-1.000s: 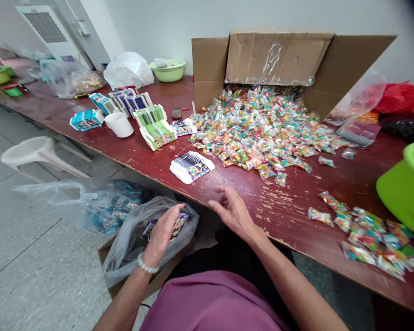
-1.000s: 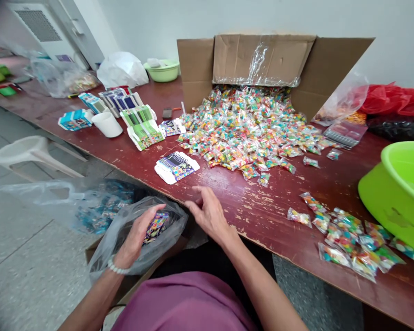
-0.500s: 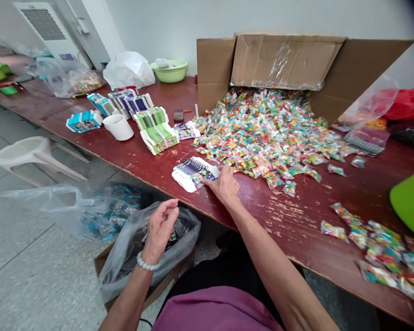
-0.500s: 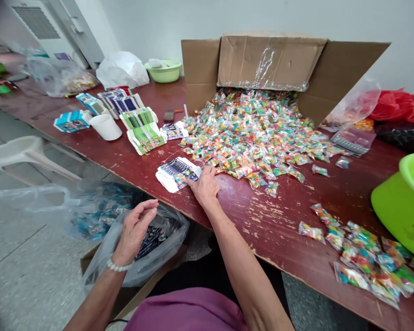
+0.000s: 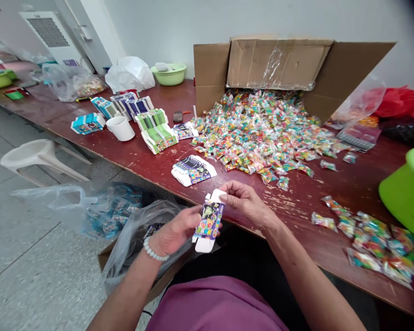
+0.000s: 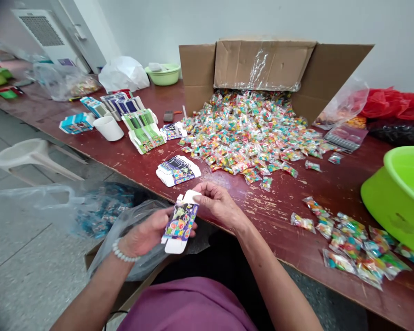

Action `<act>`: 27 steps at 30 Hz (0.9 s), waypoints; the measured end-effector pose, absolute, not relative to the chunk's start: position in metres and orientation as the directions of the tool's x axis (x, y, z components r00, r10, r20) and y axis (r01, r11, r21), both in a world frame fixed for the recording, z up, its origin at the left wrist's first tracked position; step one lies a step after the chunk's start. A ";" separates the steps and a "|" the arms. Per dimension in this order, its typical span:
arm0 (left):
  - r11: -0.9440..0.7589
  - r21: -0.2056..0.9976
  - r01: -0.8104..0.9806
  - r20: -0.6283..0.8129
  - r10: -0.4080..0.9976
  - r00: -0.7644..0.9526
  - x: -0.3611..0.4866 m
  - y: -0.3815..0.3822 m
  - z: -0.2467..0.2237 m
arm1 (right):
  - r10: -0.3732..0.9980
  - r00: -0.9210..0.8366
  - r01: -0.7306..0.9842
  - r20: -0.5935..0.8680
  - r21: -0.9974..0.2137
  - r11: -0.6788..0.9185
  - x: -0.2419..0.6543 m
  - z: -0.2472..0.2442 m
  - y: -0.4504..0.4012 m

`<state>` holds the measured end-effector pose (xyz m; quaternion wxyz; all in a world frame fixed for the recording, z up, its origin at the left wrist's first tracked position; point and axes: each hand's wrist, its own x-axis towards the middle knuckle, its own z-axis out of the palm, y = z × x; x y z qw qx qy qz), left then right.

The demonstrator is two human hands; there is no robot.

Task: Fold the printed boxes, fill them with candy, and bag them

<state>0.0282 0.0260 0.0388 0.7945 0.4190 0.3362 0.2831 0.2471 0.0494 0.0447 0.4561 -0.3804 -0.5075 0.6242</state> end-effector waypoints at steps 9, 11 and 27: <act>0.392 0.918 -0.061 -0.270 0.730 0.628 0.067 0.004 0.034 | 0.976 -0.198 -0.253 -0.093 -0.957 -0.143 0.224 0.034 -0.009; 0.315 0.949 0.014 -0.262 0.763 0.591 0.069 0.004 0.040 | 0.982 -0.165 -0.263 -0.089 -0.956 -0.130 0.215 0.031 -0.015; 0.406 0.902 -0.148 -0.301 0.837 0.457 0.089 -0.007 0.033 | 0.997 -0.071 -0.030 0.030 -0.999 0.028 0.235 0.034 -0.017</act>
